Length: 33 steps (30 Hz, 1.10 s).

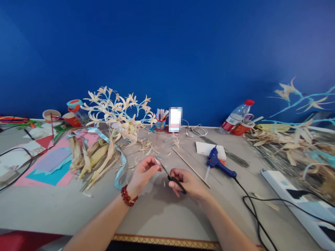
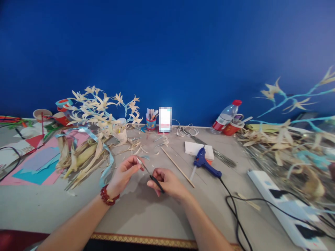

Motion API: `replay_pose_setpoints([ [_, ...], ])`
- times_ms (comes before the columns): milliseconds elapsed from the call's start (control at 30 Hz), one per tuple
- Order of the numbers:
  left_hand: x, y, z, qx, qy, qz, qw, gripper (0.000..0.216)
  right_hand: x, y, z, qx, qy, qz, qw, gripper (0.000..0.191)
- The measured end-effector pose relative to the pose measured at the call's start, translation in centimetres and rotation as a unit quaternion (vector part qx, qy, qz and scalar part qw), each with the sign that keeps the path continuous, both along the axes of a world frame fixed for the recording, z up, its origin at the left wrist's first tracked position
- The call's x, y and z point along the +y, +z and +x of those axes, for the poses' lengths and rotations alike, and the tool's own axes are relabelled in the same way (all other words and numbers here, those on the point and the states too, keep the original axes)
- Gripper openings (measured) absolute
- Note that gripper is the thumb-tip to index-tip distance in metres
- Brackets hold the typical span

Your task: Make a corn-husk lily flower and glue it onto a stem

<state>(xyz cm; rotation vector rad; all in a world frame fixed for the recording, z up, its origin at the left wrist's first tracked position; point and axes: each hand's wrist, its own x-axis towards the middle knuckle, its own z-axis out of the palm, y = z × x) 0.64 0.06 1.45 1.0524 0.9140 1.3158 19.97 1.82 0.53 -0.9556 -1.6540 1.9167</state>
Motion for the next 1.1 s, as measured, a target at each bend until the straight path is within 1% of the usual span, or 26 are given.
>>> replay_pose_setpoints([
  [267, 0.0, 0.4, 0.1, 0.010, 0.006, -0.003, 1.000, 0.013, 0.1, 0.8, 0.2, -0.036, -0.007, 0.007, 0.999, 0.052],
  [433, 0.0, 0.2, 0.0, 0.018, 0.003, -0.002, 1.000, 0.014, 0.1, 0.8, 0.2, -0.031, -0.003, 0.011, 0.999, 0.052],
  [567, 0.0, 0.0, -0.1, 0.013, -0.004, 0.001, 1.000, 0.014, 0.2, 1.0, 0.2, -0.023, 0.006, 0.001, 1.000, 0.052],
  [733, 0.1, 0.0, -0.1, 0.004, -0.004, 0.005, 1.000, 0.014, 0.1, 1.1, 0.1, -0.018, -0.007, -0.004, 1.000, 0.054],
  [967, 0.0, 0.4, 0.2, -0.007, -0.039, 0.018, 0.999, 0.014, 0.5, 0.6, 0.4, -0.032, -0.035, 0.024, 0.999, 0.048],
  [1100, -0.1, 0.1, 0.2, 0.000, -0.049, 0.026, 0.998, 0.014, 0.5, 0.7, 0.5, -0.005, -0.038, 0.022, 0.999, 0.050],
])
